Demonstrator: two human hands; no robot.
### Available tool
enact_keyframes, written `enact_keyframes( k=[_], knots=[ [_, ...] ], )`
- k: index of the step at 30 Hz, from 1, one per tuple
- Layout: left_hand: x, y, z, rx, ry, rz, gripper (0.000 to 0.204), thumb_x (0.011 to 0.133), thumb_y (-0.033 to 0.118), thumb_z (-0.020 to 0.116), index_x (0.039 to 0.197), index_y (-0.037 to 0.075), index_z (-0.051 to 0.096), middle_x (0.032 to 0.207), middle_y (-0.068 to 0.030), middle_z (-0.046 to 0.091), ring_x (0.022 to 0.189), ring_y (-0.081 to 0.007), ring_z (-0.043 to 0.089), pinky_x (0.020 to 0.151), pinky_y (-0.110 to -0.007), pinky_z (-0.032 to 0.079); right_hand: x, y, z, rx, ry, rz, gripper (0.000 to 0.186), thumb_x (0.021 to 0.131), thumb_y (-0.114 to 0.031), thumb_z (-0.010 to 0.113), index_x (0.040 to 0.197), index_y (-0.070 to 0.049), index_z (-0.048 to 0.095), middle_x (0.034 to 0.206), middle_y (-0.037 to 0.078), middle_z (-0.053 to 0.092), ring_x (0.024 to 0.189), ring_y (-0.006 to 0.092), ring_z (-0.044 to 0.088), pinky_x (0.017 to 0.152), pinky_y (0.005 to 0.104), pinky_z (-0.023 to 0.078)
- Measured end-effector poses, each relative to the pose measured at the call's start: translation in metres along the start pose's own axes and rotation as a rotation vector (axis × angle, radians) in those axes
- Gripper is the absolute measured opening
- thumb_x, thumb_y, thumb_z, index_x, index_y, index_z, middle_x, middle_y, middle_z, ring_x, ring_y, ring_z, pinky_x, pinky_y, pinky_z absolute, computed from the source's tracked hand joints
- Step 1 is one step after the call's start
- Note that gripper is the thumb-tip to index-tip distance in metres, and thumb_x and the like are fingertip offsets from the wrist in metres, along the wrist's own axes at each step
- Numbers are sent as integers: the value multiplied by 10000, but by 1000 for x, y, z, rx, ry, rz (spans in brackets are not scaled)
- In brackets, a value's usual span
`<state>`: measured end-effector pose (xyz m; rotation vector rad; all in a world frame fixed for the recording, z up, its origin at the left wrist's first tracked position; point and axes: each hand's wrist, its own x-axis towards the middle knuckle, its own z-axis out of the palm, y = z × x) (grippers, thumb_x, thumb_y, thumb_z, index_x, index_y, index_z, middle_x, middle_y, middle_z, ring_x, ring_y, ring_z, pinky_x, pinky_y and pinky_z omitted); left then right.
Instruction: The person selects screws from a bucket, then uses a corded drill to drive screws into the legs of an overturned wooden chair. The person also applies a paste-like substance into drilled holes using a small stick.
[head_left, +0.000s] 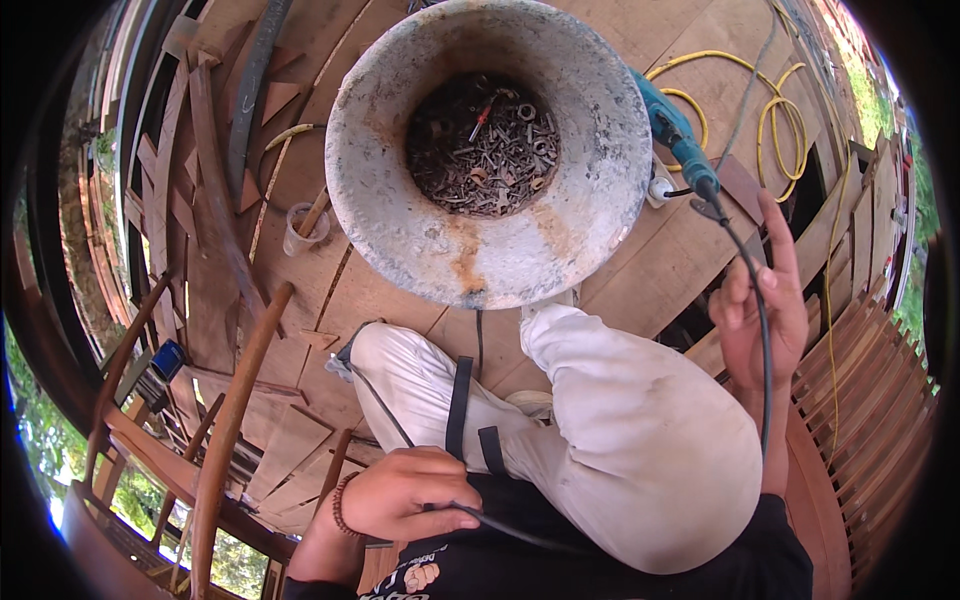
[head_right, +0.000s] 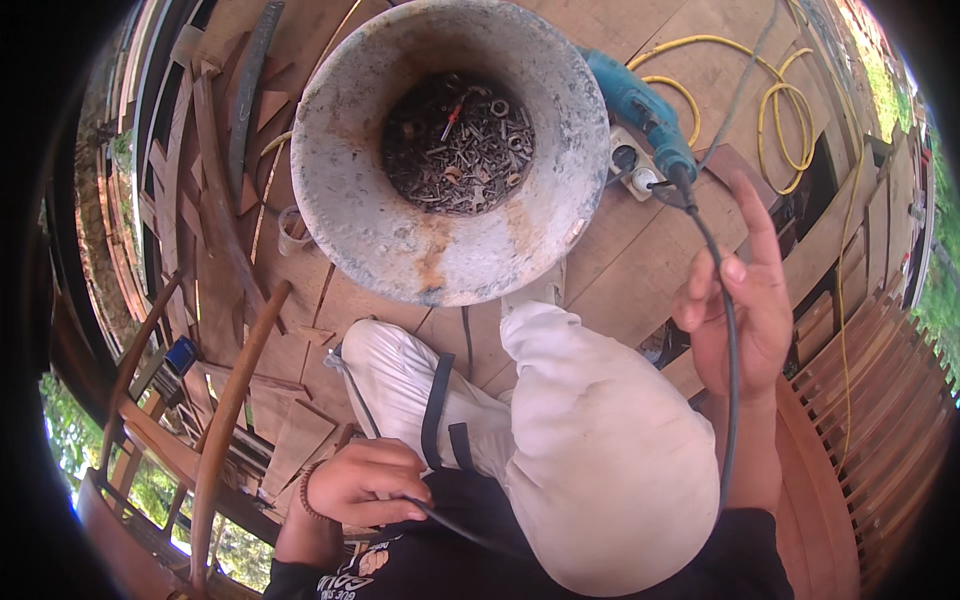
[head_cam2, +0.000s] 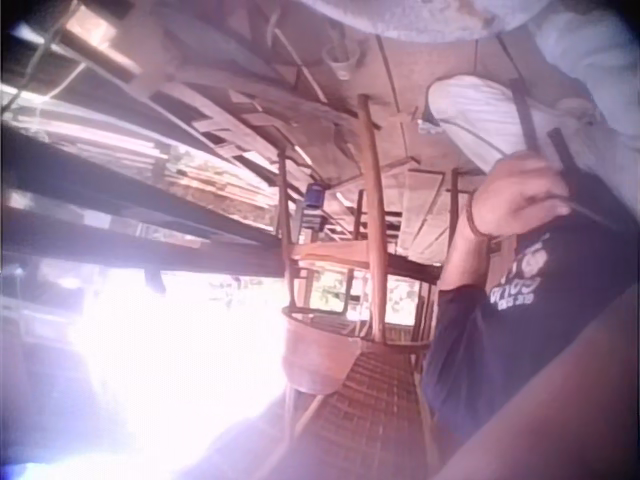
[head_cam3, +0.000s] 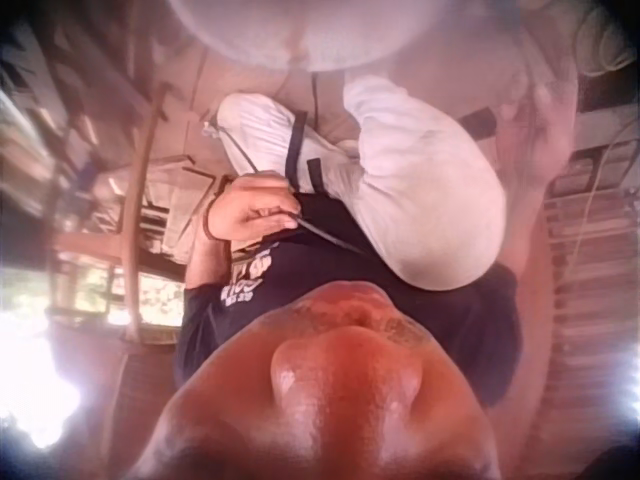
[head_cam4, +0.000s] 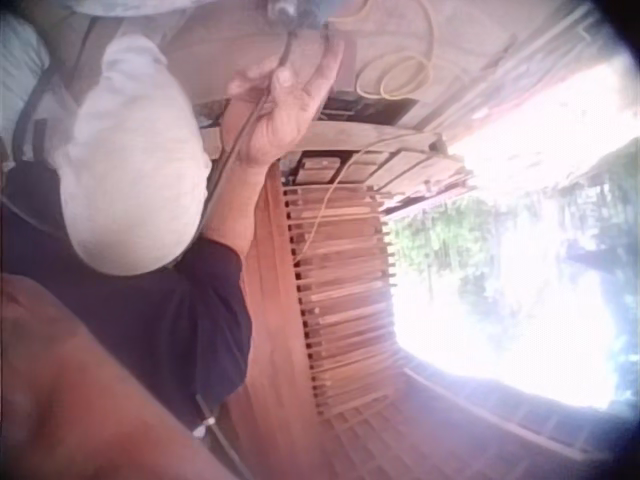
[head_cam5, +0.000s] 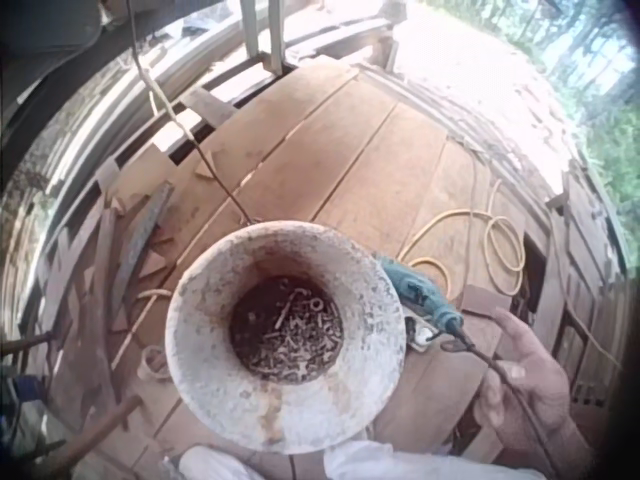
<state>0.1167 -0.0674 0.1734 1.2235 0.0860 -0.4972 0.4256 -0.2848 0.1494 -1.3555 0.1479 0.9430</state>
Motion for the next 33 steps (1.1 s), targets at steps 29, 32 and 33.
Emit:
enact_keyframes(
  k=[29,32,33],
  knots=[
    [77,-6,-94,527,1327,193,131,944,8,556,1019,-55,642,807,-43,593,713,-81,512,657,-212,408,38,78,-34,-935,-703,-412,289,742,28,680,1027,-6,708,894,137,695,680,234,683,644,301,526],
    [81,-11,-111,456,1395,305,138,957,20,565,1045,-52,644,812,-25,601,713,-55,508,651,-192,402,50,56,-46,-763,-934,-25,312,752,16,686,1064,20,706,963,148,699,741,199,689,693,292,532],
    [82,-14,-115,439,1415,343,136,952,22,583,1048,-46,650,818,-19,614,709,-45,513,646,-186,407,51,45,-55,-759,-870,109,288,768,8,686,1055,25,703,968,138,701,753,178,683,688,279,527]
  ],
)
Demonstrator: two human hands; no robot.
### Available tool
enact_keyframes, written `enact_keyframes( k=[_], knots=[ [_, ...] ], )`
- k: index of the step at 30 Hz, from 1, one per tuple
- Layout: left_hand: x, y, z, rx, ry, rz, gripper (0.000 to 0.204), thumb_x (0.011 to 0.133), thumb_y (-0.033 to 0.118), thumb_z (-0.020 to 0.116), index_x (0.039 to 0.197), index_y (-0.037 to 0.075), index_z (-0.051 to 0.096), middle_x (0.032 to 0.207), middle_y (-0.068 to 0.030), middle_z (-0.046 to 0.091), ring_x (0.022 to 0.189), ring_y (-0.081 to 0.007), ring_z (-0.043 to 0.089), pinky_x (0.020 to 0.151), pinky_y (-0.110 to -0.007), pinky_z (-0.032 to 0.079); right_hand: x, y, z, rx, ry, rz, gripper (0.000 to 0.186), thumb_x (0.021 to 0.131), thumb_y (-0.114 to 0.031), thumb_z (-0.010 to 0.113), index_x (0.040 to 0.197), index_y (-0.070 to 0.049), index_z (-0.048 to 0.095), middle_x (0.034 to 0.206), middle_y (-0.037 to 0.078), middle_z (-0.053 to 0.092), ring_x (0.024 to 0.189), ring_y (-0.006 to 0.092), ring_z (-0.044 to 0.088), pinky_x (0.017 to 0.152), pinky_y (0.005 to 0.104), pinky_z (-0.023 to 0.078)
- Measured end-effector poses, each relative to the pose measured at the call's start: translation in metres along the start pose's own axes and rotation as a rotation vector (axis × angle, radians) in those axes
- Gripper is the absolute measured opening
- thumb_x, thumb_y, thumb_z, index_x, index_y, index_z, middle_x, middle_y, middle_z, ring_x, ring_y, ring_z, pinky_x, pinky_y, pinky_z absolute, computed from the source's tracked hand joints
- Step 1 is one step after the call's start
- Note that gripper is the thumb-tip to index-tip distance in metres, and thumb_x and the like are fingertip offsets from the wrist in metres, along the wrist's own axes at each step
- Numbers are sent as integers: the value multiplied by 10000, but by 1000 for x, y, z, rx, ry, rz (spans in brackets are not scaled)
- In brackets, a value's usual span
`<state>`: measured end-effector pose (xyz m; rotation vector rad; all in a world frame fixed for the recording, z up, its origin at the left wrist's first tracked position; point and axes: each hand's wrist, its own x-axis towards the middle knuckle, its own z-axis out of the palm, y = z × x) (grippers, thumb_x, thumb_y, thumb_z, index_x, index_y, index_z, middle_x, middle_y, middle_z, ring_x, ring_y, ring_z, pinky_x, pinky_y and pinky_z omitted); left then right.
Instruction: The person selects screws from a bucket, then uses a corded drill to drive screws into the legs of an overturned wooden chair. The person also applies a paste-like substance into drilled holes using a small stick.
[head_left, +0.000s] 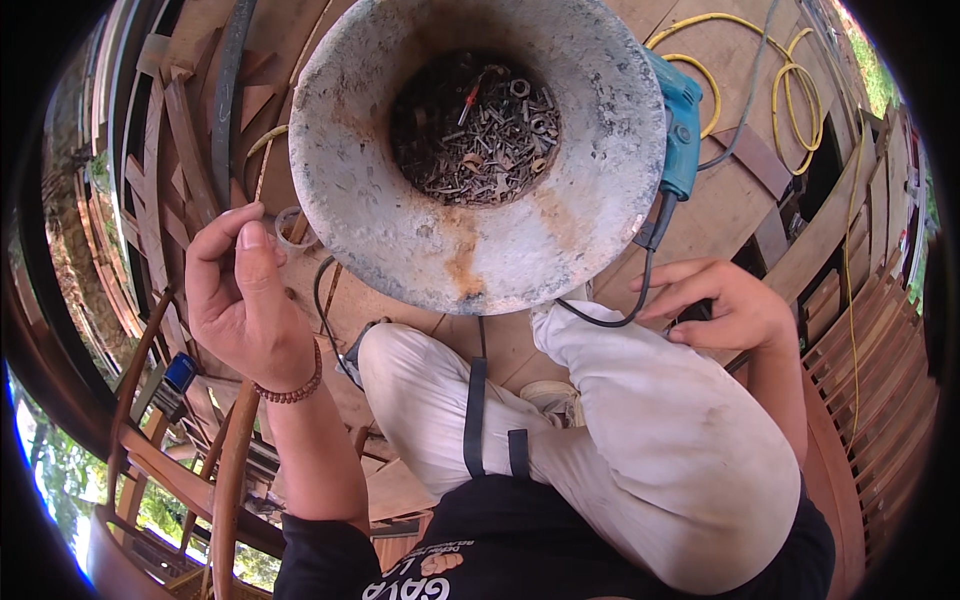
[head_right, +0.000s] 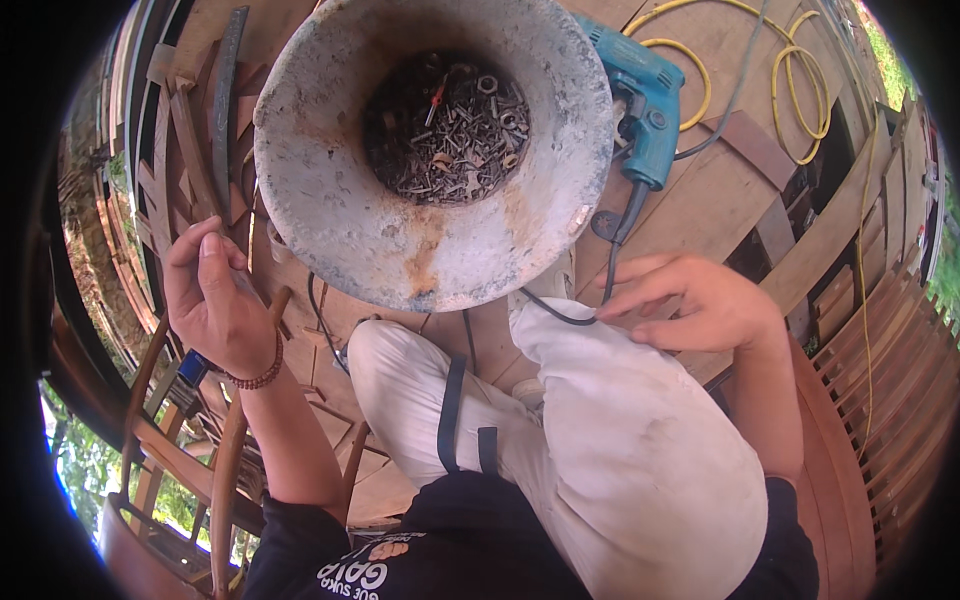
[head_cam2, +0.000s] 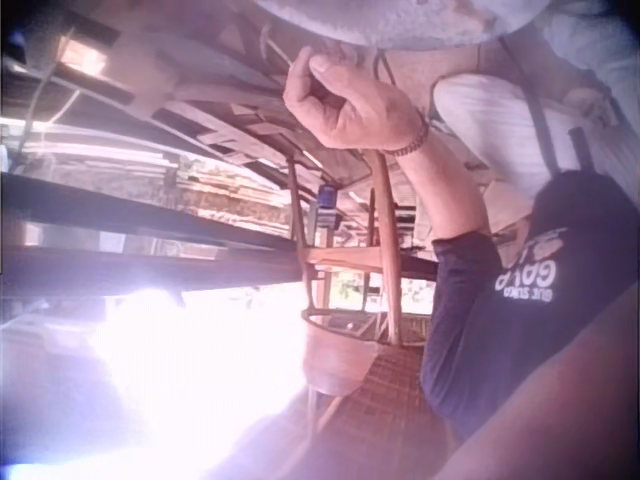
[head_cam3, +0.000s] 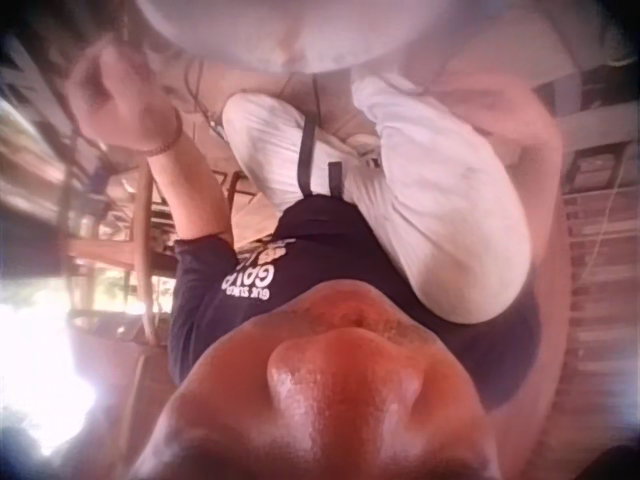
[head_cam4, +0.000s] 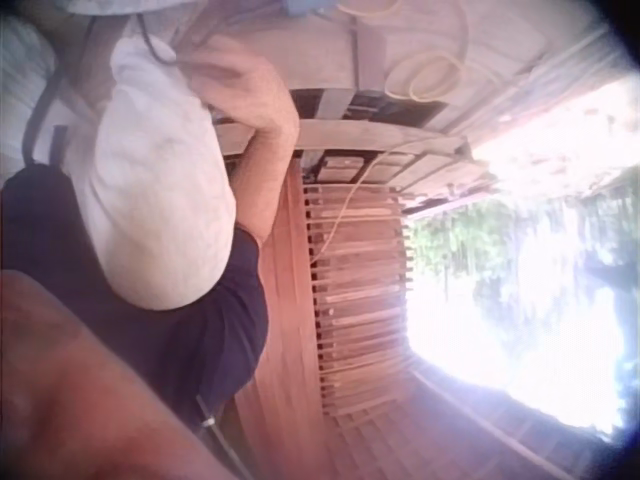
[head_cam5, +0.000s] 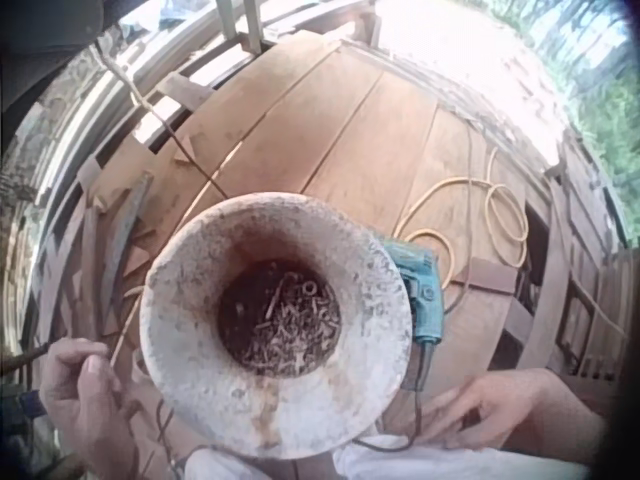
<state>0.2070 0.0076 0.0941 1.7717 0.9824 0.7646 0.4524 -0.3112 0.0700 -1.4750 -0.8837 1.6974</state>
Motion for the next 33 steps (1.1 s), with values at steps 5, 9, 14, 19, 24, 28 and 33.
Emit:
enact_keyframes(
  k=[5,9,14,19,24,28,33],
  knots=[
    [-24,-74,-19,-43,197,-356,123,958,85,595,993,-18,652,785,-22,607,673,-62,509,621,-200,411,-20,-33,-36,99,316,467,210,843,-40,670,1045,17,687,913,29,687,807,69,603,714,230,477],
    [-100,-152,-60,34,95,-849,130,955,124,588,976,12,651,766,-18,606,689,-79,543,636,-215,430,12,-54,-35,-190,724,123,162,876,-54,657,1022,13,685,826,3,651,750,62,581,669,235,463],
    [-177,-121,-73,731,-492,-416,220,854,196,683,998,31,668,996,-125,658,966,-273,625,881,-385,487,99,-87,-17,-776,409,-123,160,828,-76,664,931,46,674,804,125,671,704,224,637,669,334,508],
    [-177,-127,-69,790,-543,-469,258,804,237,694,994,63,683,1168,-153,633,1111,-352,580,970,-432,452,181,-64,1,-1340,47,-1,152,780,-76,606,863,0,708,893,203,701,866,329,702,736,423,568],
    [-175,-133,-76,774,-586,-540,231,823,258,654,981,92,685,1163,-121,638,1134,-326,568,990,-426,430,212,-48,17,-1406,-103,132,124,752,-57,602,783,-21,716,798,195,699,806,349,709,711,427,577],
    [-172,-133,-76,766,-605,-561,223,827,263,632,970,100,684,1167,-102,637,1152,-312,552,999,-420,414,233,-58,12,-1458,-113,-4,117,742,-49,601,775,-1,702,779,203,694,773,362,703,693,436,573],
    [-171,-132,-77,759,-602,-563,214,822,222,622,961,71,681,1157,-126,645,1131,-335,568,995,-417,427,266,-63,2,-1295,66,-176,340,782,-47,591,1092,-104,718,911,166,714,876,347,694,804,452,552]
  ],
)
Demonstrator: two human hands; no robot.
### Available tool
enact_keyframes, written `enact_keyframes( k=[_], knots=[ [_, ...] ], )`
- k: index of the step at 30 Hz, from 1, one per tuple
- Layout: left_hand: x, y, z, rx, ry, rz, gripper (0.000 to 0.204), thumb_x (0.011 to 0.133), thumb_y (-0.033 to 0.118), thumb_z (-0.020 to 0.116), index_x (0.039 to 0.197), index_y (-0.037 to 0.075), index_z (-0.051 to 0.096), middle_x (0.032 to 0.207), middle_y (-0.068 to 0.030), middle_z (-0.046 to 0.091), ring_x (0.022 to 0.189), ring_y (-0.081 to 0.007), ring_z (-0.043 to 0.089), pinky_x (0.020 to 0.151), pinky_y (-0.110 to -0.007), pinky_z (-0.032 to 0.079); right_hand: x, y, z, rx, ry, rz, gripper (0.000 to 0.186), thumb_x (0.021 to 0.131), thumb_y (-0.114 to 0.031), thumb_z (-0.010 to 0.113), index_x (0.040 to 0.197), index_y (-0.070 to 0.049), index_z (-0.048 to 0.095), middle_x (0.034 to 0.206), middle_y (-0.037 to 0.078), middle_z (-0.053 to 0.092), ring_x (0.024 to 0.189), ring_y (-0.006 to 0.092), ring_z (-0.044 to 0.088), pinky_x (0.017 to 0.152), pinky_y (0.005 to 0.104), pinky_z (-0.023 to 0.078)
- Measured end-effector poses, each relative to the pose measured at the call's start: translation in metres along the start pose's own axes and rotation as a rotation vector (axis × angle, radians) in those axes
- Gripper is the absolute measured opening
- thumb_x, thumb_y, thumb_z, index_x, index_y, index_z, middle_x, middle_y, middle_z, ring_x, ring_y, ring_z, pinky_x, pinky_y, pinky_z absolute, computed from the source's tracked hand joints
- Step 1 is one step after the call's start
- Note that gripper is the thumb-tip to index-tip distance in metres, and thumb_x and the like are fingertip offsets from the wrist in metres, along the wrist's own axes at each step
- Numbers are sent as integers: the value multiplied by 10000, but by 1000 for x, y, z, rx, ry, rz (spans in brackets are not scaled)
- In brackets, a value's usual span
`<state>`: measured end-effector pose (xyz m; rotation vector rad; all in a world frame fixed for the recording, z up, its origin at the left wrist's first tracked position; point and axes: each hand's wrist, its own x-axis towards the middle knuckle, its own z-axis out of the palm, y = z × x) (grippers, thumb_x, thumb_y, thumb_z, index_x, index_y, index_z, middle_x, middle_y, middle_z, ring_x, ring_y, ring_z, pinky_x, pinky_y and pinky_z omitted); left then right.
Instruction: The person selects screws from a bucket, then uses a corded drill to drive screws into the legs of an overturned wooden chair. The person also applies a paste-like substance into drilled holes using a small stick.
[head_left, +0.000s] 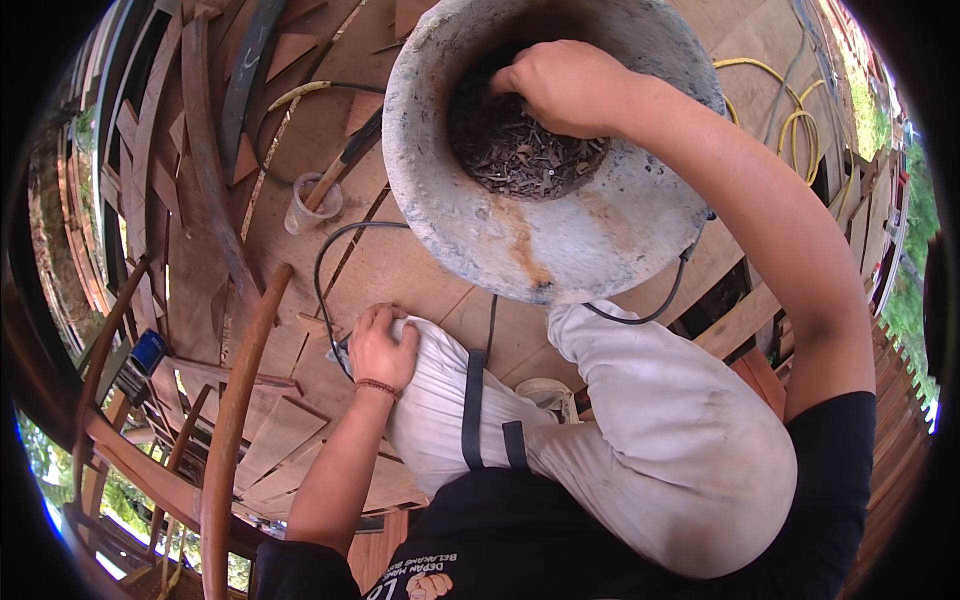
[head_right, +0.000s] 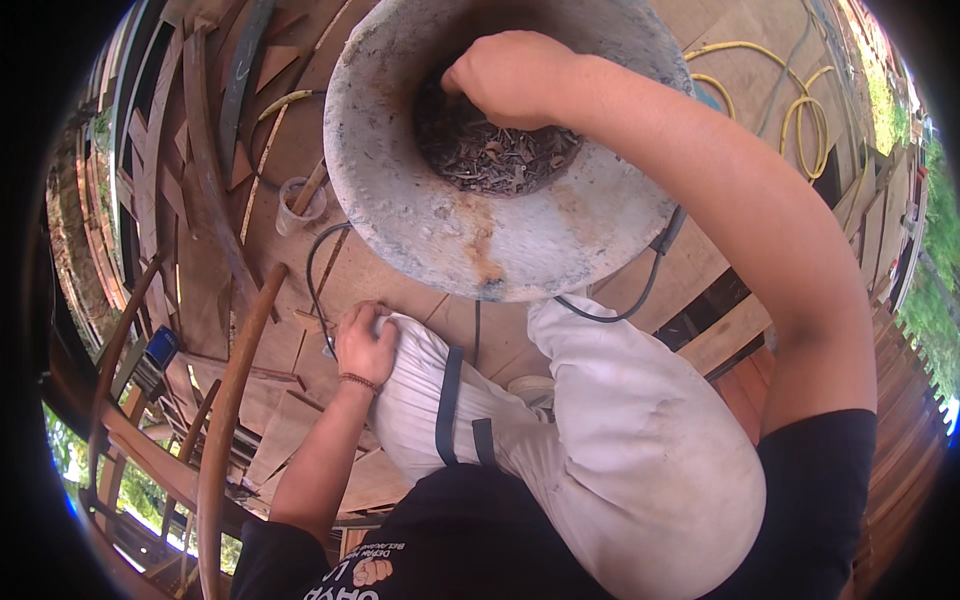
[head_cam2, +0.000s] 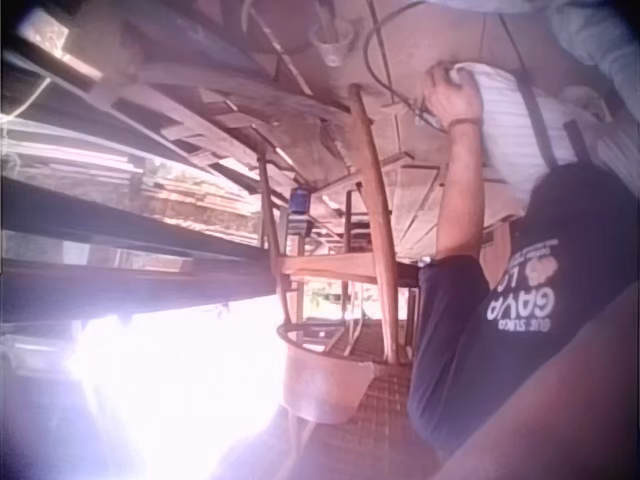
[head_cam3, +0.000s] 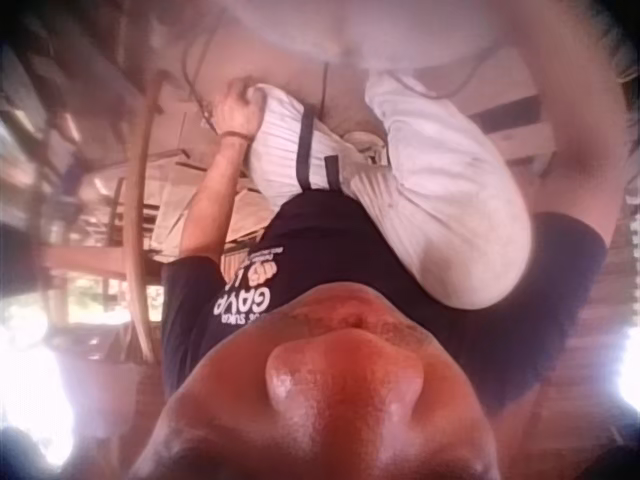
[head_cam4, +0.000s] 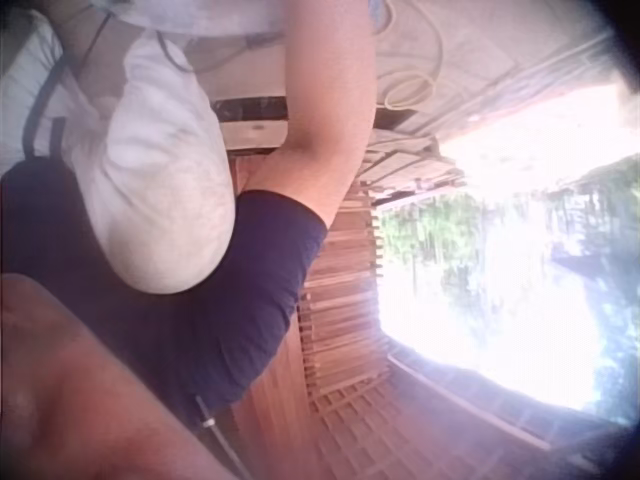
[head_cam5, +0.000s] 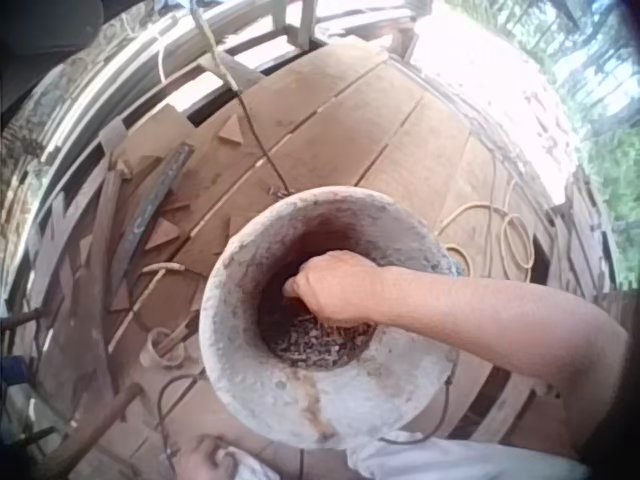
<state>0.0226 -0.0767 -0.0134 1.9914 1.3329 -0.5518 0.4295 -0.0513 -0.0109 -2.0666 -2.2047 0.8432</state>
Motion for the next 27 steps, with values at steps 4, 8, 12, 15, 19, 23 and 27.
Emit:
enact_keyframes(
  k=[4,8,12,15,19,23,27],
  knots=[
    [1,-2,-3,-28,2,7,214,821,202,616,959,52,681,1145,-141,652,1117,-346,580,991,-411,438,14,-5,5,-10,-78,-17,308,861,-85,543,1105,-142,723,956,150,724,916,340,695,825,450,549],
    [2,-7,-1,-39,2,5,207,819,209,619,950,61,682,1129,-128,653,1110,-335,580,982,-413,437,18,-3,18,-35,-53,-35,243,910,-155,517,1006,-132,740,900,145,717,877,349,689,797,461,545],
    [3,-10,1,-44,3,3,199,818,233,630,939,84,684,1108,-103,651,1109,-314,573,970,-421,430,18,1,26,-53,-23,-40,216,914,-185,523,889,-108,724,848,141,704,846,354,684,768,454,548],
    [3,-10,2,-37,5,6,200,818,233,629,939,84,685,1112,-104,650,1111,-312,575,970,-417,433,17,1,27,-60,-40,-33,219,913,-189,522,853,-91,708,849,147,697,850,354,683,750,450,552],
    [4,-8,0,-34,-2,2,206,813,189,621,951,48,679,1132,-136,658,1111,-338,587,991,-405,440,12,1,30,-85,-76,-77,225,910,-197,524,853,-74,704,868,140,697,868,340,689,748,444,559],
    [3,-8,0,-31,-2,4,203,816,204,623,944,57,678,1125,-127,654,1112,-329,582,984,-407,439,-10,5,36,-153,-156,-98,229,918,-191,520,889,-62,707,904,122,705,881,330,695,760,435,565],
    [4,-8,1,-37,-12,-13,207,820,233,629,947,80,686,1140,-108,647,1124,-312,571,982,-416,430,-30,-8,17,-102,-448,-36,175,833,-120,557,828,-24,703,805,157,689,787,351,695,717,437,566]
  ],
)
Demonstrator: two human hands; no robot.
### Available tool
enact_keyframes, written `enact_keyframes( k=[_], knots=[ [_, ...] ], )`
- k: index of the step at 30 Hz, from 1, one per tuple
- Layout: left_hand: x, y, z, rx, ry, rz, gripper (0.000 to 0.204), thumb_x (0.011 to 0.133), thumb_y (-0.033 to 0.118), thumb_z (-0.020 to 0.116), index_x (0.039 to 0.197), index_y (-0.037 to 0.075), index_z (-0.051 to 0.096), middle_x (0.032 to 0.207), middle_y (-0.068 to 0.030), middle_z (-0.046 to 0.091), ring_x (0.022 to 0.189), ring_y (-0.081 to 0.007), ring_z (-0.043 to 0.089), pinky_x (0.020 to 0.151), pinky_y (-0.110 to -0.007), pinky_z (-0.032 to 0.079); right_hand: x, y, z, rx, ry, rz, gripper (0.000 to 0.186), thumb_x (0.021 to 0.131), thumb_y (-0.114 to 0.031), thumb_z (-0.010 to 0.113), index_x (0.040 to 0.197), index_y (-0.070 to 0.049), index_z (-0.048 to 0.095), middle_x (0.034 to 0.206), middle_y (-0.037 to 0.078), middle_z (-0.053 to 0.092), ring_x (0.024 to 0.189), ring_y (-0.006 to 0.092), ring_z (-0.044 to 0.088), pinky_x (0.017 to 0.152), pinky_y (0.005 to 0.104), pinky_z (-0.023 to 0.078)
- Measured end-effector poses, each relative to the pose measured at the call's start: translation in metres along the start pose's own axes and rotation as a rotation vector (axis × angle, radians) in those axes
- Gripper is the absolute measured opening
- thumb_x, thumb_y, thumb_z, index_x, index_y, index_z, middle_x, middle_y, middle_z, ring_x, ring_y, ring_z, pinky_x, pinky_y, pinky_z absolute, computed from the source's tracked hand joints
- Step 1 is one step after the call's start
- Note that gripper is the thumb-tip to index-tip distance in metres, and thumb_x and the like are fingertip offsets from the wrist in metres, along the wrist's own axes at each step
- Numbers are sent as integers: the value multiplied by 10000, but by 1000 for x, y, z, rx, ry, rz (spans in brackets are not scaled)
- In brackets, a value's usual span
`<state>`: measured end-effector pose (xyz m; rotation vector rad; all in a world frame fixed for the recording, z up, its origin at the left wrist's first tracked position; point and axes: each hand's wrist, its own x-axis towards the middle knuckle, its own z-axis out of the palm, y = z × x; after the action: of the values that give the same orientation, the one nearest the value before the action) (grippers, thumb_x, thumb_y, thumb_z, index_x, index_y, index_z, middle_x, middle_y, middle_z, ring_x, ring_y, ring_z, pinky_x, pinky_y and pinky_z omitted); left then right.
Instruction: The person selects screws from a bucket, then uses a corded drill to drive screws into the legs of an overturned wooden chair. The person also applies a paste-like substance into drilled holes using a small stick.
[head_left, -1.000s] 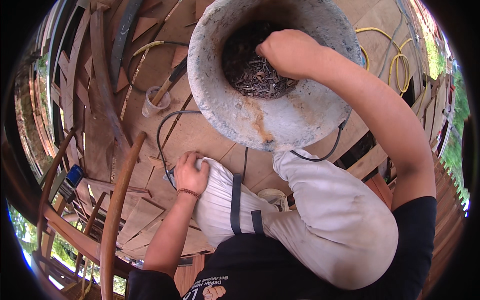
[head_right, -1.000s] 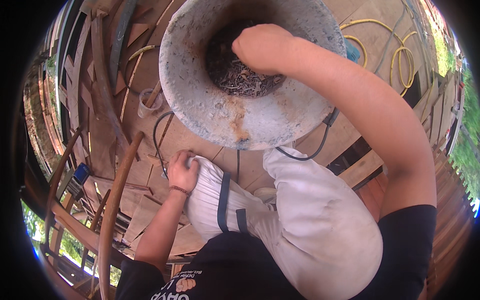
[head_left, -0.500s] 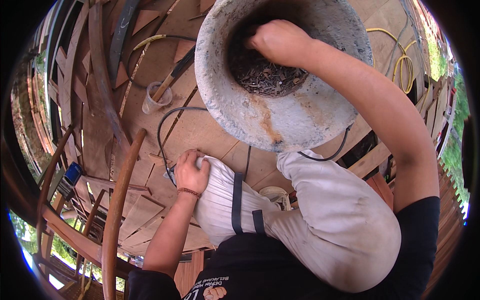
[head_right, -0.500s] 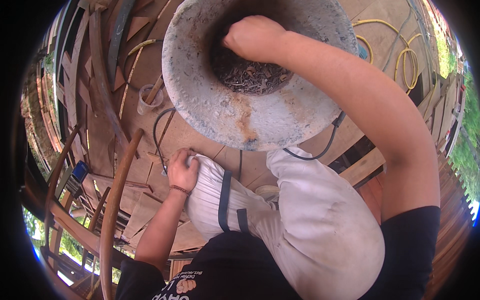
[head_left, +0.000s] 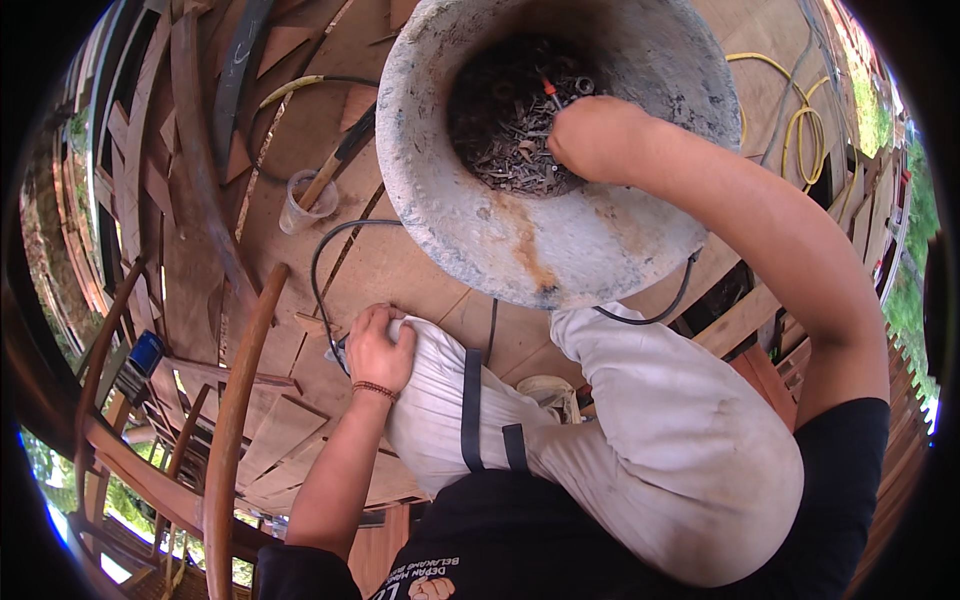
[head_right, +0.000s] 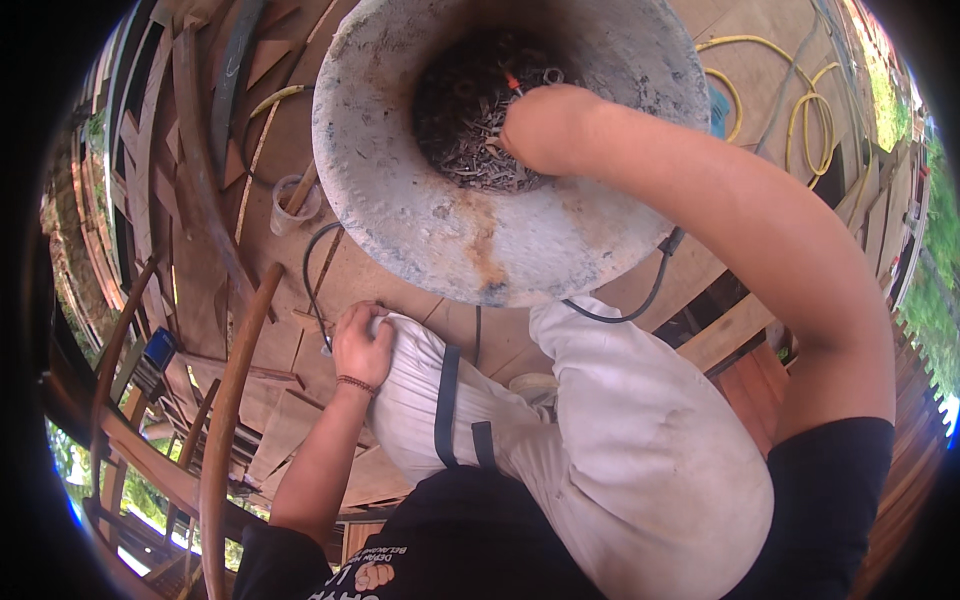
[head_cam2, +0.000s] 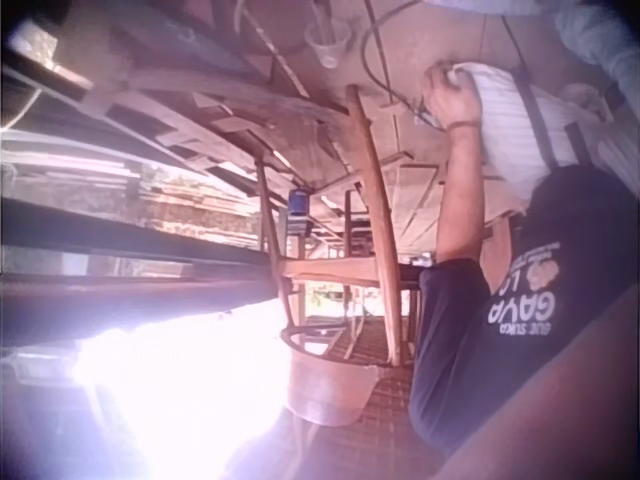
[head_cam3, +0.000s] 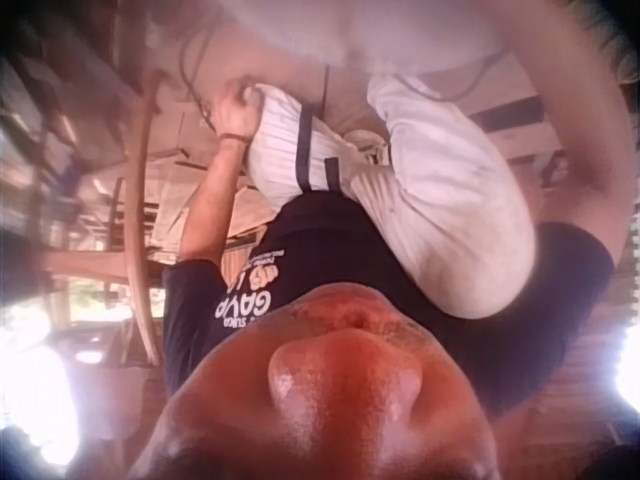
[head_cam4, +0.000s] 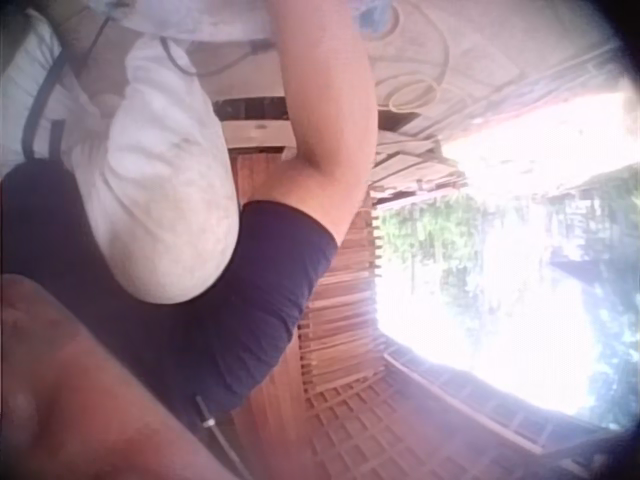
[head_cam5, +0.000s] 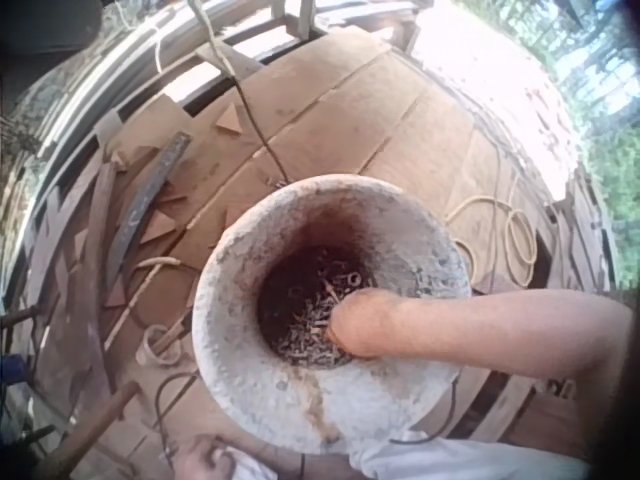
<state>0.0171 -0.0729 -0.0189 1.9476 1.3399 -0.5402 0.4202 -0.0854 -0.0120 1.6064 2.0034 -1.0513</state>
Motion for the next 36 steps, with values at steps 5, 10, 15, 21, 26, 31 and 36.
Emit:
enact_keyframes(
  k=[5,10,15,21,26,31,36],
  knots=[
    [0,0,2,1,-3,-8,203,819,231,630,940,77,686,1140,-113,649,1118,-316,576,983,-417,434,-19,-1,11,84,-85,72,171,798,-101,564,811,-19,714,810,205,691,807,399,684,735,473,557],
    [2,0,2,10,15,24,195,817,223,632,930,73,687,1122,-118,656,1105,-322,584,971,-416,446,-28,5,0,145,3,96,171,781,-101,570,810,-4,708,806,232,680,824,417,675,742,480,553],
    [2,3,1,14,13,19,195,816,191,624,937,51,686,1122,-140,657,1106,-332,588,983,-405,446,-31,9,5,112,-5,83,167,781,-102,567,784,-2,701,797,238,675,819,415,672,738,479,551],
    [3,5,-1,21,-3,10,204,818,184,615,943,39,684,1121,-149,658,1108,-338,589,990,-401,445,-23,8,-8,94,-37,77,134,767,-73,587,786,-7,702,796,227,675,814,406,671,737,476,548],
    [3,2,1,23,7,10,207,815,236,631,932,76,694,1134,-127,657,1113,-327,582,978,-416,445,20,19,-8,128,450,40,171,844,-91,574,929,-49,716,903,176,699,899,373,682,789,451,556],
    [4,2,0,13,-18,-4,211,818,238,628,936,77,696,1138,-126,656,1115,-327,583,980,-414,445,47,12,-11,132,503,-9,184,890,-196,572,849,-68,697,788,140,673,823,348,677,749,441,546],
    [4,0,1,14,-8,-4,212,819,238,629,935,74,695,1138,-129,657,1110,-329,585,980,-414,446,47,16,-8,-80,467,-42,181,854,-170,551,787,-101,704,849,119,699,832,329,690,742,442,557]
  ],
)
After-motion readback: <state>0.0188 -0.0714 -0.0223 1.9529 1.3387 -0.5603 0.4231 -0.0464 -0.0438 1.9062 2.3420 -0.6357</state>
